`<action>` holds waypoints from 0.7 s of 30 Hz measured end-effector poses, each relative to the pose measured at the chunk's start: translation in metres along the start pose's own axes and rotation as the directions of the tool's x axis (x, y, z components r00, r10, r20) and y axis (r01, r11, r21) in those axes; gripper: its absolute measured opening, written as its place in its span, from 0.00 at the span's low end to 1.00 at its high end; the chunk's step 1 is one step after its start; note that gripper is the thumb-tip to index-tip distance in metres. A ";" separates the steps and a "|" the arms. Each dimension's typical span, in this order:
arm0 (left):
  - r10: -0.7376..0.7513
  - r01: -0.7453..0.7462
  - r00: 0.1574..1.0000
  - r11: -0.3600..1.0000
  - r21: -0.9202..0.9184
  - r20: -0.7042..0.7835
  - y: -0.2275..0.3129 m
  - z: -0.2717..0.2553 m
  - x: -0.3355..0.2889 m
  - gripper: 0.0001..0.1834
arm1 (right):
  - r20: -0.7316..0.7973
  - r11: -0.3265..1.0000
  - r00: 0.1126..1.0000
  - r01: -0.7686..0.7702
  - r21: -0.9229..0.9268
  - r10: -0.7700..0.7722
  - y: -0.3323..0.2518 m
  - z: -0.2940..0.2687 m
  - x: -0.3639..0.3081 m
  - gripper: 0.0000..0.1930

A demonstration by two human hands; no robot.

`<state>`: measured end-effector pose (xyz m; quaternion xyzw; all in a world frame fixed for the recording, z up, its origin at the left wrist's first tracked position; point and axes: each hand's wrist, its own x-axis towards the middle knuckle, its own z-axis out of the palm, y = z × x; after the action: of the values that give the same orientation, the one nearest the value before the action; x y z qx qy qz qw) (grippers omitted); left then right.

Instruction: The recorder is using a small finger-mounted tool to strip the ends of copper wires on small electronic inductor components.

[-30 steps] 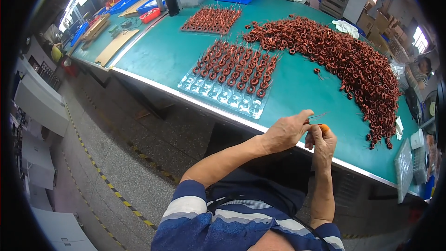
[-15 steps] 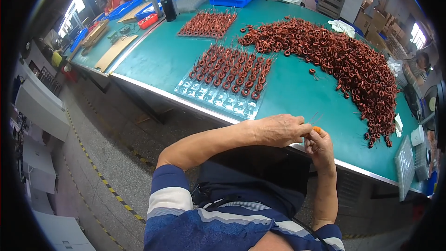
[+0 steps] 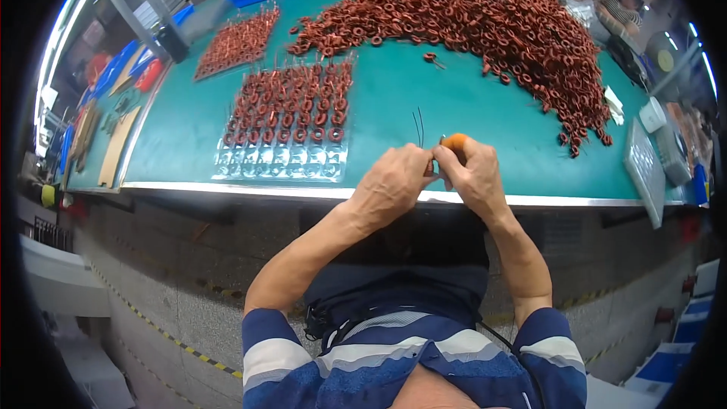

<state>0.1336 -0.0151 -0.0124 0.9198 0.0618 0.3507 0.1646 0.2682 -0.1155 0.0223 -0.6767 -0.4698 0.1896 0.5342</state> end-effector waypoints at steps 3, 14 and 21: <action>0.169 -0.169 0.986 0.981 0.089 0.015 -0.007 -0.005 0.011 0.12 | 0.099 0.970 0.983 -0.167 0.174 0.152 -0.004 -0.009 0.005 0.10; 0.120 -0.117 0.993 0.981 0.157 -0.007 -0.017 -0.008 0.006 0.09 | 0.150 0.891 0.957 -0.285 0.354 0.247 0.009 0.006 0.015 0.09; -0.414 0.284 0.905 0.419 -0.863 0.097 -0.005 0.001 -0.014 0.13 | 0.367 0.652 0.892 -0.446 0.613 0.265 0.011 0.007 0.022 0.07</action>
<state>0.1237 -0.0137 -0.0236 0.6547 0.0791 0.3512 0.6646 0.2783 -0.0933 0.0155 -0.4823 -0.2857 0.5322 0.6345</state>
